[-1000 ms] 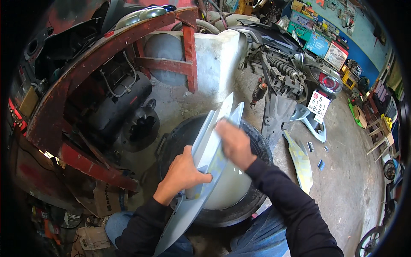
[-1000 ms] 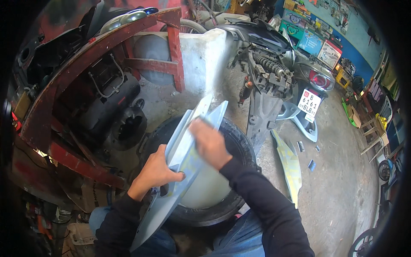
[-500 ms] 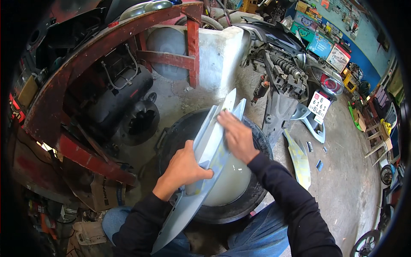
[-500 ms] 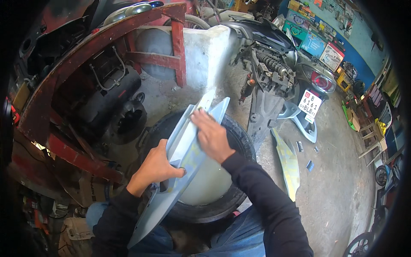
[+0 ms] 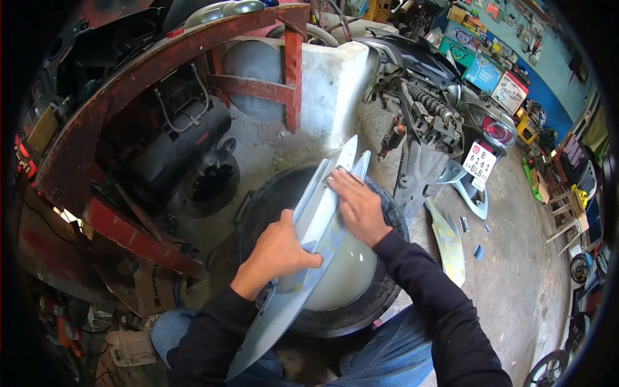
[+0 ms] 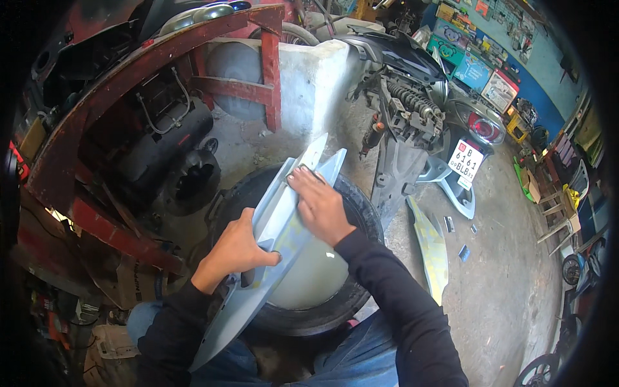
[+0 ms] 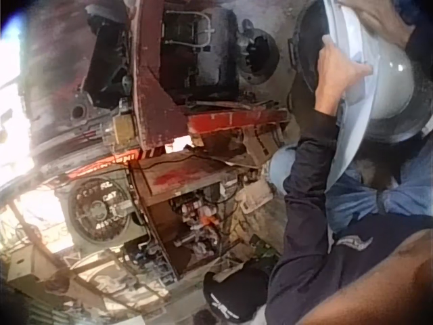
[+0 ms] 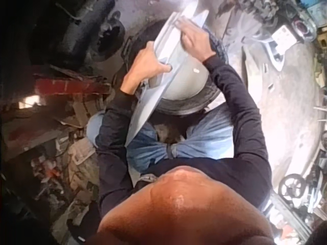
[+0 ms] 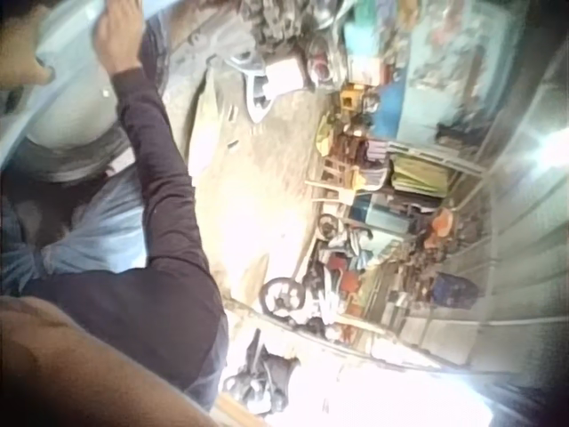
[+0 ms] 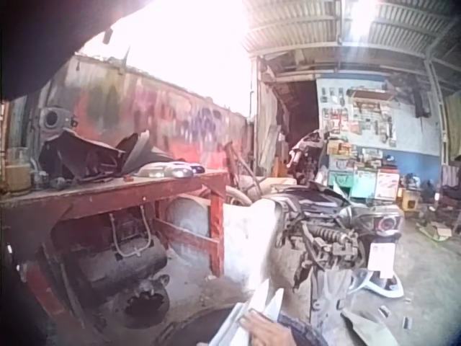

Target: The person wet-sands a motorcycle fairing over a basin of water using sandpaper, rubbing the paper along the surfaces of the plastic part.

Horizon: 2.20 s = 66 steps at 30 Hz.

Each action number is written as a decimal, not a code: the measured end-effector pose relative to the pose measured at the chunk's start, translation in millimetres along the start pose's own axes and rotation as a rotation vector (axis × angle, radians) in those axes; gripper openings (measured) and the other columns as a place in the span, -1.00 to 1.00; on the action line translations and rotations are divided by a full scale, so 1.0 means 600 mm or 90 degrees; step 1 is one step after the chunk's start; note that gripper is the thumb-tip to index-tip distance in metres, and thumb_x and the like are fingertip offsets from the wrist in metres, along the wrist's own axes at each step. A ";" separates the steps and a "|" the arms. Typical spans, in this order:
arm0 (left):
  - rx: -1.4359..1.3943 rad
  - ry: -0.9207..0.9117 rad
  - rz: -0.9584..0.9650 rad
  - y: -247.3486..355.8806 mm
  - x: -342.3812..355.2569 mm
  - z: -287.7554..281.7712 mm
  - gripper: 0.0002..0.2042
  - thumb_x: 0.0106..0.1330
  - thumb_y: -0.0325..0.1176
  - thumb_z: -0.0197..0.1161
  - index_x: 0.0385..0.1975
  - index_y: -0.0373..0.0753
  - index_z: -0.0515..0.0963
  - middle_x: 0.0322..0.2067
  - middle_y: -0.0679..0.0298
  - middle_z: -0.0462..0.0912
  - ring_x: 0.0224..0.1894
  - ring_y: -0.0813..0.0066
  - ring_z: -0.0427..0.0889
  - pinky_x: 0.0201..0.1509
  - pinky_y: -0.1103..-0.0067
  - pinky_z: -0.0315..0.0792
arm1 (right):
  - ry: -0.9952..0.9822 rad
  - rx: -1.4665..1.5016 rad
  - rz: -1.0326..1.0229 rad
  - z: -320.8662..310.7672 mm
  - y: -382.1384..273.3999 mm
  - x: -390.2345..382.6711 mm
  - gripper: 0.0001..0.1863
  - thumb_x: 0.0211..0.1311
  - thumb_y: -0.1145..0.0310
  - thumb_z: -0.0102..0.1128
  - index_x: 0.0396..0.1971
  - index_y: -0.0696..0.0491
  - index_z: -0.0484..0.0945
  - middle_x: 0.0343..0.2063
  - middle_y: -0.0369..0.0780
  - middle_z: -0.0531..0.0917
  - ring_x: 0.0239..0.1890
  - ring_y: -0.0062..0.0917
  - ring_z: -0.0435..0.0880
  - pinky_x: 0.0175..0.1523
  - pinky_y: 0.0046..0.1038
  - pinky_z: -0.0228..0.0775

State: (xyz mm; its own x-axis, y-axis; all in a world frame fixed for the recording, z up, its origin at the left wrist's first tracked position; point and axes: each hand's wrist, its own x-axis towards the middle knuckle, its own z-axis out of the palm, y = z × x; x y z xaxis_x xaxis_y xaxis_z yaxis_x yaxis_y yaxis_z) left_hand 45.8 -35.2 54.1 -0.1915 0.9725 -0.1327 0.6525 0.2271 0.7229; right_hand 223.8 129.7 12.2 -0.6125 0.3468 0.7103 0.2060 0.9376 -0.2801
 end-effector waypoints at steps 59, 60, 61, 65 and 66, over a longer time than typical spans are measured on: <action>0.006 -0.001 -0.002 -0.022 -0.004 0.000 -0.10 -0.16 -0.04 0.58 0.09 -0.58 0.34 -0.15 -0.31 0.69 -0.06 -0.22 0.74 0.09 0.22 0.60 | -0.036 0.056 -0.107 0.021 -0.113 -0.065 -0.53 0.21 0.52 0.13 0.14 0.17 0.66 0.20 0.03 0.68 0.32 -0.09 0.63 0.50 -0.14 0.35; -0.012 0.002 0.017 -0.029 -0.007 -0.002 -0.10 -0.16 -0.04 0.58 0.10 -0.58 0.34 -0.15 -0.31 0.69 -0.07 -0.23 0.74 0.08 0.22 0.60 | -0.071 0.062 -0.123 0.005 -0.122 -0.057 -0.54 0.21 0.53 0.11 0.13 0.18 0.66 0.20 0.05 0.67 0.32 -0.07 0.62 0.48 -0.14 0.36; -0.010 -0.001 0.009 -0.029 -0.011 -0.002 -0.10 -0.16 -0.04 0.58 0.10 -0.58 0.34 -0.15 -0.31 0.69 -0.07 -0.23 0.74 0.08 0.22 0.60 | -0.072 0.070 -0.119 0.004 -0.096 -0.050 -0.54 0.21 0.53 0.11 0.13 0.18 0.66 0.20 0.05 0.67 0.32 -0.07 0.62 0.48 -0.14 0.36; 0.016 -0.007 -0.014 -0.006 -0.002 0.001 -0.10 -0.18 -0.04 0.58 0.09 -0.58 0.35 -0.17 -0.29 0.69 -0.09 -0.21 0.75 0.05 0.24 0.61 | 0.022 -0.043 0.006 -0.005 -0.017 -0.005 -0.53 0.15 0.48 0.18 0.11 0.13 0.70 0.20 -0.01 0.69 0.35 -0.18 0.62 0.49 -0.12 0.35; 0.013 -0.008 -0.026 -0.015 -0.001 -0.003 -0.10 -0.18 -0.05 0.58 0.08 -0.59 0.35 -0.17 -0.29 0.69 -0.10 -0.20 0.75 0.05 0.25 0.61 | -0.024 0.006 -0.040 -0.008 -0.069 -0.020 -0.55 0.18 0.51 0.14 0.10 0.16 0.69 0.19 0.01 0.69 0.33 -0.15 0.63 0.47 -0.11 0.37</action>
State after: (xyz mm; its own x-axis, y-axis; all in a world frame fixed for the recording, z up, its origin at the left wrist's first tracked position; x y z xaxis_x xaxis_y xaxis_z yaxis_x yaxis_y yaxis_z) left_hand 38.8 -38.1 48.9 -0.2093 0.9629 -0.1702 0.6590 0.2675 0.7030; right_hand 226.4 86.6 18.3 -0.6525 0.2863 0.7016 0.1590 0.9570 -0.2426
